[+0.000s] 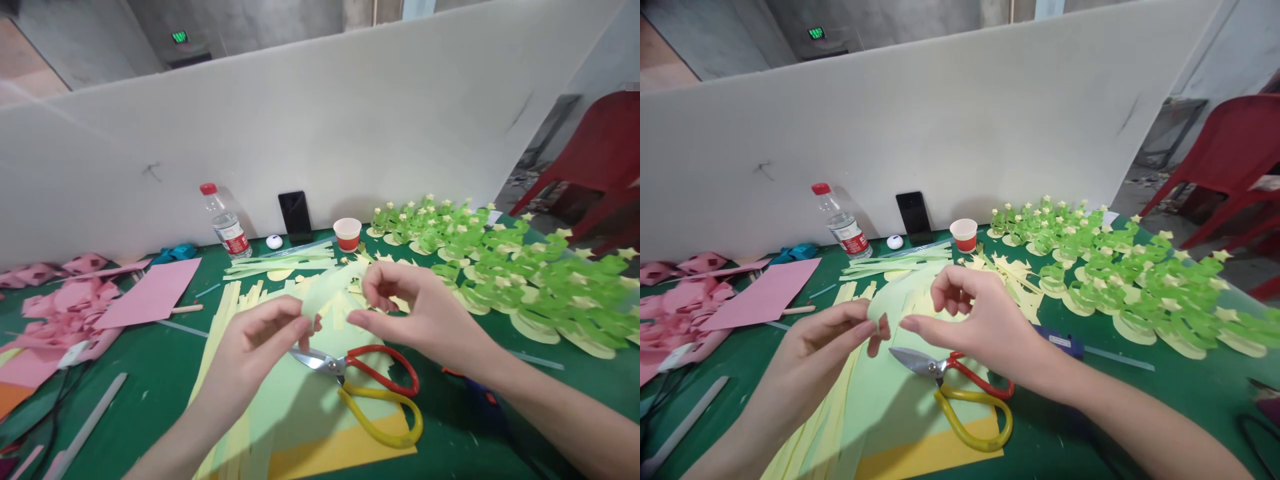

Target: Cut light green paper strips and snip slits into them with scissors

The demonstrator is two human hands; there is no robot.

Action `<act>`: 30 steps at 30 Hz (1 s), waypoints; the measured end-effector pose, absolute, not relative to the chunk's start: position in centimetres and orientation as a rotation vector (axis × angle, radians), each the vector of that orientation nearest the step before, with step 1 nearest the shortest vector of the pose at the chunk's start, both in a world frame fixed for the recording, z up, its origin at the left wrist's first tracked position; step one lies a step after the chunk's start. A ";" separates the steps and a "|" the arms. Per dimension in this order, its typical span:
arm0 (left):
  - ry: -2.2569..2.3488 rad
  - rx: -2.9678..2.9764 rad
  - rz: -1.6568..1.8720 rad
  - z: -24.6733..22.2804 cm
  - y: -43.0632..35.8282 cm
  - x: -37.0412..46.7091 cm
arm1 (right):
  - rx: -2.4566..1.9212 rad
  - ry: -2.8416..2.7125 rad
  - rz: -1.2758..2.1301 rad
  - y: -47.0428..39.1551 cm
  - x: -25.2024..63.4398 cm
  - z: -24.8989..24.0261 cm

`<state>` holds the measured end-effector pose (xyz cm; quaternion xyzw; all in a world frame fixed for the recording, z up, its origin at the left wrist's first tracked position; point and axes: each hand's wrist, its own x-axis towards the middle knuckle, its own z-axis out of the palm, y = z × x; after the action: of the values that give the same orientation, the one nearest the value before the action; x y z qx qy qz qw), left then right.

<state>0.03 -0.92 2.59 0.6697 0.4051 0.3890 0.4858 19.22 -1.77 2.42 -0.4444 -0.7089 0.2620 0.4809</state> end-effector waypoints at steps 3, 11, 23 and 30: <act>0.979 1.451 0.775 2.3 -1.5 -1.0 | -0.936 -1.839 0.036 -2.2 18.7 1.8; 0.932 1.238 0.462 1.8 -2.9 -3.2 | -0.965 -2.440 0.556 -2.8 17.3 1.1; 1.484 1.585 0.345 2.2 6.8 -10.8 | -1.598 -2.602 0.291 5.3 19.2 -0.1; 1.752 1.655 0.334 1.4 14.9 -11.6 | -1.859 -2.628 -0.054 12.1 16.0 -0.4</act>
<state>-11.61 14.90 1.37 0.6381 0.6754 0.1288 0.3466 16.02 12.11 -0.42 -0.5770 -0.8157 -0.0168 -0.0387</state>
